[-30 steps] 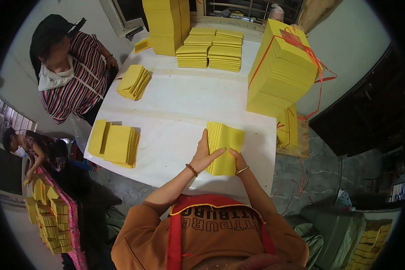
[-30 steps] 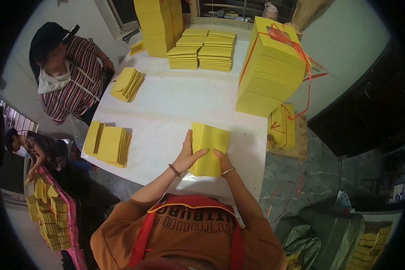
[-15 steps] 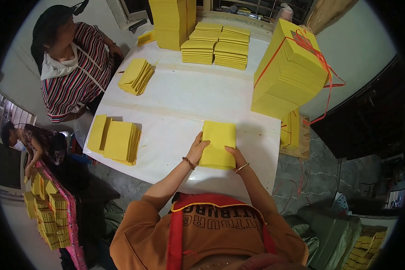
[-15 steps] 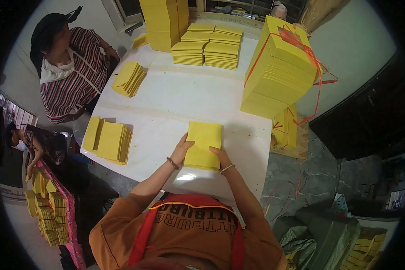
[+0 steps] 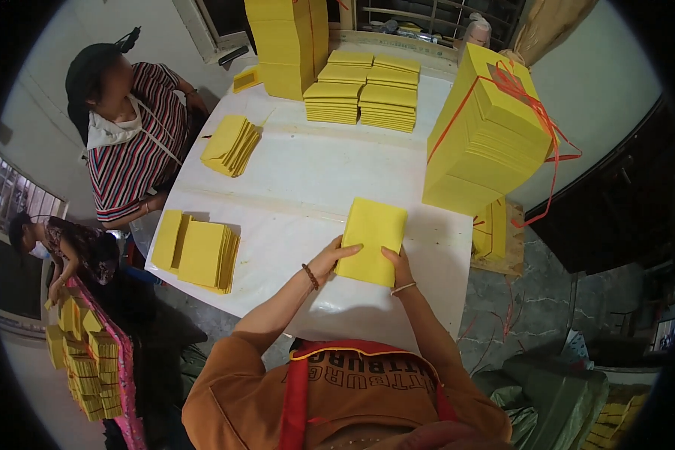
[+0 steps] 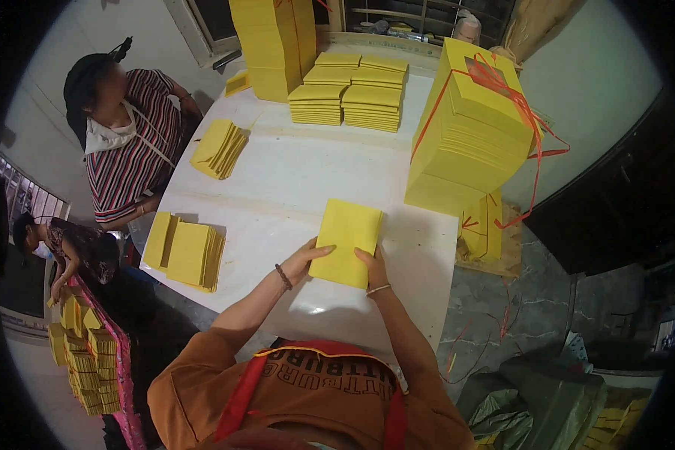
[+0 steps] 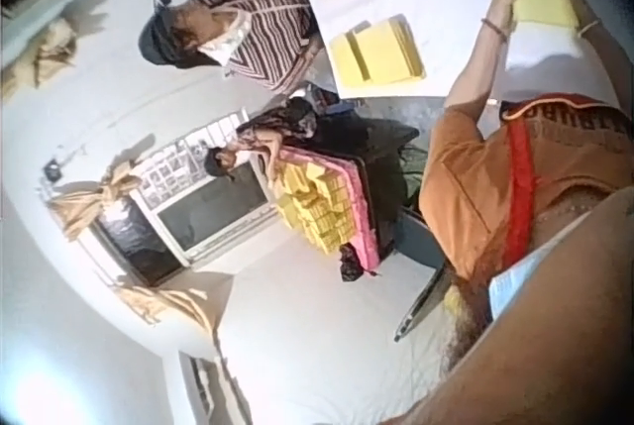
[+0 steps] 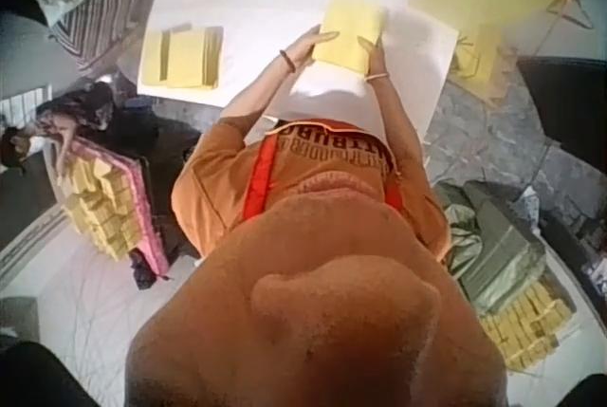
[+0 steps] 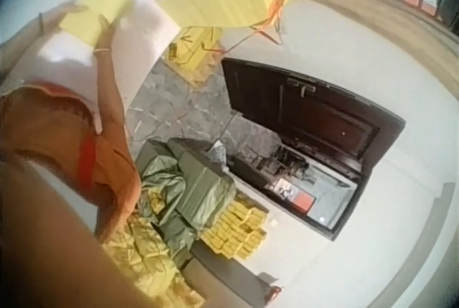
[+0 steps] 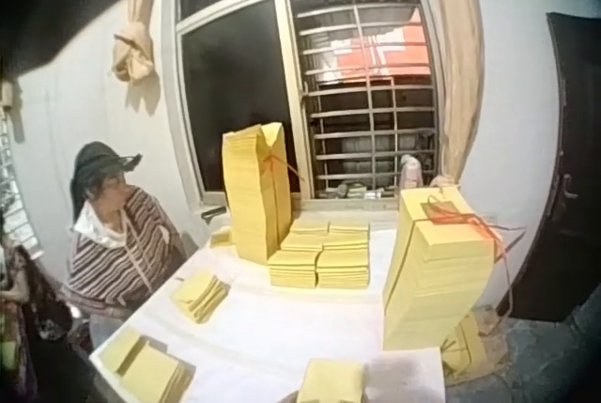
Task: Organizing and bundling stacks of yellow joss paper with red ribbons.
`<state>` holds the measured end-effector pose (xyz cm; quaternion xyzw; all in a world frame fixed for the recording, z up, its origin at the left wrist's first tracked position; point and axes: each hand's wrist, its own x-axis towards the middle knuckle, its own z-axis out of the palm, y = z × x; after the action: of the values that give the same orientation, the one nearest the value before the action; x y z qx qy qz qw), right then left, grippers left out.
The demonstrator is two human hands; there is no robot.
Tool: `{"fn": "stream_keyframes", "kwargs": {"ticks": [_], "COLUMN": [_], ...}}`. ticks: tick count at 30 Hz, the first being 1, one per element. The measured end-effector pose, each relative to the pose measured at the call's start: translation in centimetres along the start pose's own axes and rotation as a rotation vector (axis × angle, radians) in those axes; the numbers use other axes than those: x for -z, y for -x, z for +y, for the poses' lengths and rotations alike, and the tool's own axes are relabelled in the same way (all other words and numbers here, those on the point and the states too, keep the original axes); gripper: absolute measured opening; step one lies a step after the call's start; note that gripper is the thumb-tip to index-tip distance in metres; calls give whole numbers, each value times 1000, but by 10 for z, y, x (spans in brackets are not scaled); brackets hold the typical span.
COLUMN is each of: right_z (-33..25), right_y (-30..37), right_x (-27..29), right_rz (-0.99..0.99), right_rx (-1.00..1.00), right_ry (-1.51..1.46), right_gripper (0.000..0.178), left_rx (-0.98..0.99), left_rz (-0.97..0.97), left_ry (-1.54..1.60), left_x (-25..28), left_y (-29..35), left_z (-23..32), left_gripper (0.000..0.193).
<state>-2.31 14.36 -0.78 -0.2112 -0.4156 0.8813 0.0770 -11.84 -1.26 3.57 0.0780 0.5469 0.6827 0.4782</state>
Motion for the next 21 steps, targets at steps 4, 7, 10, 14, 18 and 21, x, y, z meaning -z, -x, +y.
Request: {"fn": "stream_keyframes", "kwargs": {"ticks": [4,7,10,14,18,21], "right_z": [-15,-28,-36,-46,-55,-59], "right_y": [-8,-5,1,17,22,11], "right_x": [-4,-5,1,14,25,24], "right_rz": [-11,-5,6,-63,-134,-156], "right_rx": [19,21,30,-8,-26,-4], "right_ry": [-55,-52,-1,-12,5,43], "right_gripper": [46,50,55,58,58,58], "left_rx": [-39,-87,-86,-102,-116,-191], "left_rz": [83,163,167,193,222,227], "left_ry": [39,1,11,14,41,38], "left_x": [-13,-22,-32,-54,-67,-66], "left_y": [-9,-14,-11,0,5,7], "left_z": [15,19,18,6,-11,-18], "left_gripper": [56,50,50,52,65,80]}}
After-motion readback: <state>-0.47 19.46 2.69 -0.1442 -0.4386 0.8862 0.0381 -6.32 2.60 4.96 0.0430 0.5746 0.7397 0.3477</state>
